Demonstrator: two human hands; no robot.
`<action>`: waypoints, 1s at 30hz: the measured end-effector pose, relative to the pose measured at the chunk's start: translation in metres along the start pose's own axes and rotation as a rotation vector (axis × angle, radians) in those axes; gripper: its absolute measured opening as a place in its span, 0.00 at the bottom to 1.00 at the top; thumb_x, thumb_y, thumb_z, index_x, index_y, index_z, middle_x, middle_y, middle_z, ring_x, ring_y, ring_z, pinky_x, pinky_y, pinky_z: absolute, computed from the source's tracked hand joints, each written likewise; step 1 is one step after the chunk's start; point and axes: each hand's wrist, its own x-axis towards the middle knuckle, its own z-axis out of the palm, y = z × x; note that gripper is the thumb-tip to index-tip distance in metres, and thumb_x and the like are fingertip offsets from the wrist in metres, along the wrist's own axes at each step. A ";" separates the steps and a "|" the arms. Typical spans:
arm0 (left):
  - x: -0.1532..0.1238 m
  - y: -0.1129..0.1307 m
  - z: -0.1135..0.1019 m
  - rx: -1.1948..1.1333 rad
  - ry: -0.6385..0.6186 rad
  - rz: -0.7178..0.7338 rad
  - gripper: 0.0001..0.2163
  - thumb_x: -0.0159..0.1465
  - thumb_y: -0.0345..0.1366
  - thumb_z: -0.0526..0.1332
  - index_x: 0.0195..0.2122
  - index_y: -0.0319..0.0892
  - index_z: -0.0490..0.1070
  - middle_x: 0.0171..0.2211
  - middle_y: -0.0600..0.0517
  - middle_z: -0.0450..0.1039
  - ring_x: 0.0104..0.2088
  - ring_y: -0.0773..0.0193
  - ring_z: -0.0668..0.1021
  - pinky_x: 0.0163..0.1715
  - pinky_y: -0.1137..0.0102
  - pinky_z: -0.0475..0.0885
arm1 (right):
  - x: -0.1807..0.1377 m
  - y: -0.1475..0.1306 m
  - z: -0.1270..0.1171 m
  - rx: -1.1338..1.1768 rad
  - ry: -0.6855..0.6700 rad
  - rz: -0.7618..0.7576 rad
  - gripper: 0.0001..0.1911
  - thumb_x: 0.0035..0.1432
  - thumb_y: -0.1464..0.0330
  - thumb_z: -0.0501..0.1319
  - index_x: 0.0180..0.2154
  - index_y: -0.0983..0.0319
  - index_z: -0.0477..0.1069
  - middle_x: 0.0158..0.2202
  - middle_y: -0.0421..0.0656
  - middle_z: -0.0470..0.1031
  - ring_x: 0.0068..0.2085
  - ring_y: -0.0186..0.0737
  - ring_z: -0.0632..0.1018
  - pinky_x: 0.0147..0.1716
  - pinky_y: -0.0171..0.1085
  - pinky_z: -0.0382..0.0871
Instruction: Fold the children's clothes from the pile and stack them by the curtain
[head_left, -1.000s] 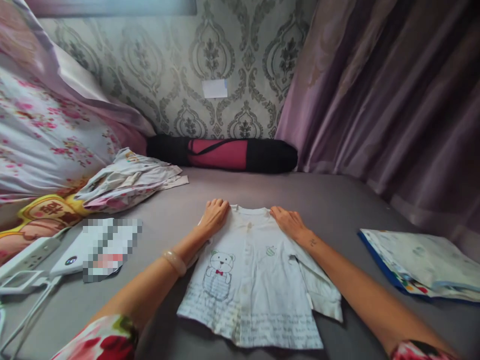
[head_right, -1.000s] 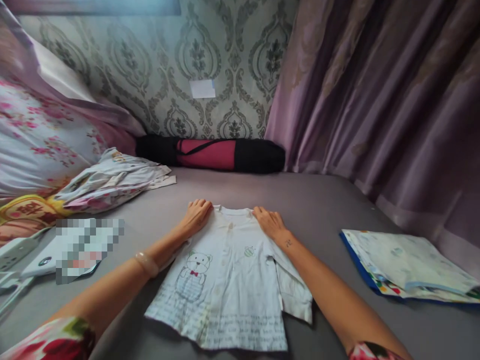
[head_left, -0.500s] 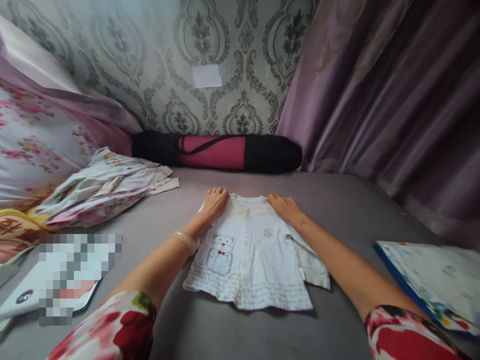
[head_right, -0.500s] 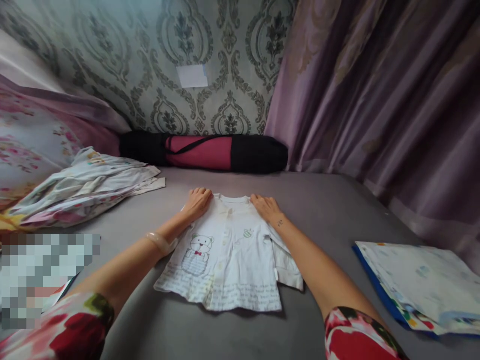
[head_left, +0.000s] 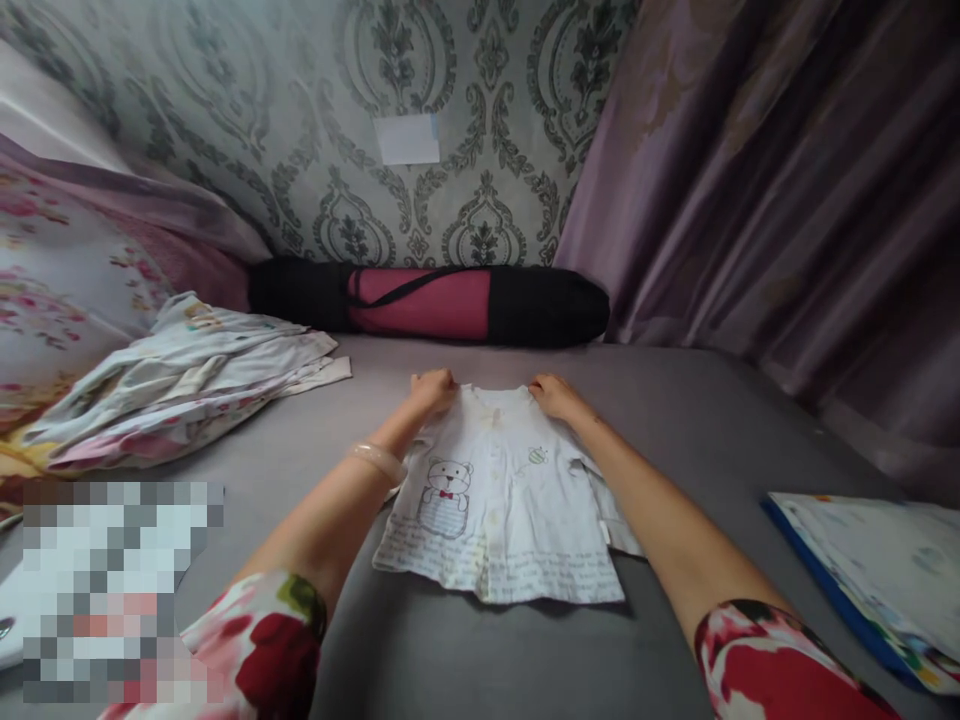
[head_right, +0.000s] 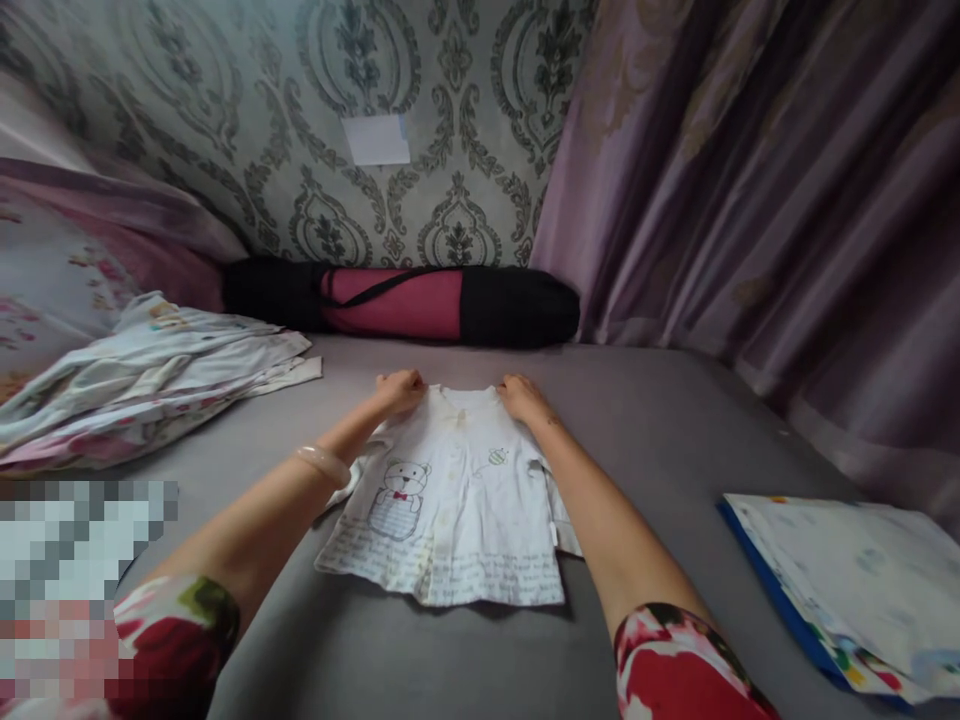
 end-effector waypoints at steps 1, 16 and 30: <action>0.000 0.003 -0.001 -0.009 -0.001 0.000 0.11 0.65 0.40 0.53 0.39 0.42 0.73 0.44 0.44 0.77 0.49 0.49 0.74 0.48 0.57 0.63 | 0.002 -0.002 0.001 0.013 0.006 0.005 0.14 0.68 0.65 0.51 0.45 0.62 0.72 0.48 0.49 0.75 0.48 0.41 0.74 0.41 0.33 0.62; -0.020 0.005 0.022 0.080 0.210 0.036 0.14 0.70 0.42 0.47 0.45 0.39 0.67 0.44 0.41 0.72 0.46 0.52 0.73 0.43 0.63 0.64 | -0.011 -0.011 0.030 0.026 0.251 0.105 0.13 0.69 0.65 0.49 0.46 0.62 0.69 0.47 0.49 0.72 0.48 0.44 0.73 0.44 0.36 0.61; -0.035 0.019 -0.004 0.191 0.122 0.023 0.16 0.68 0.40 0.50 0.50 0.35 0.63 0.52 0.37 0.67 0.53 0.48 0.69 0.52 0.59 0.60 | -0.024 0.033 -0.024 0.652 -0.024 0.258 0.24 0.71 0.60 0.42 0.42 0.65 0.73 0.42 0.50 0.78 0.42 0.40 0.78 0.40 0.34 0.70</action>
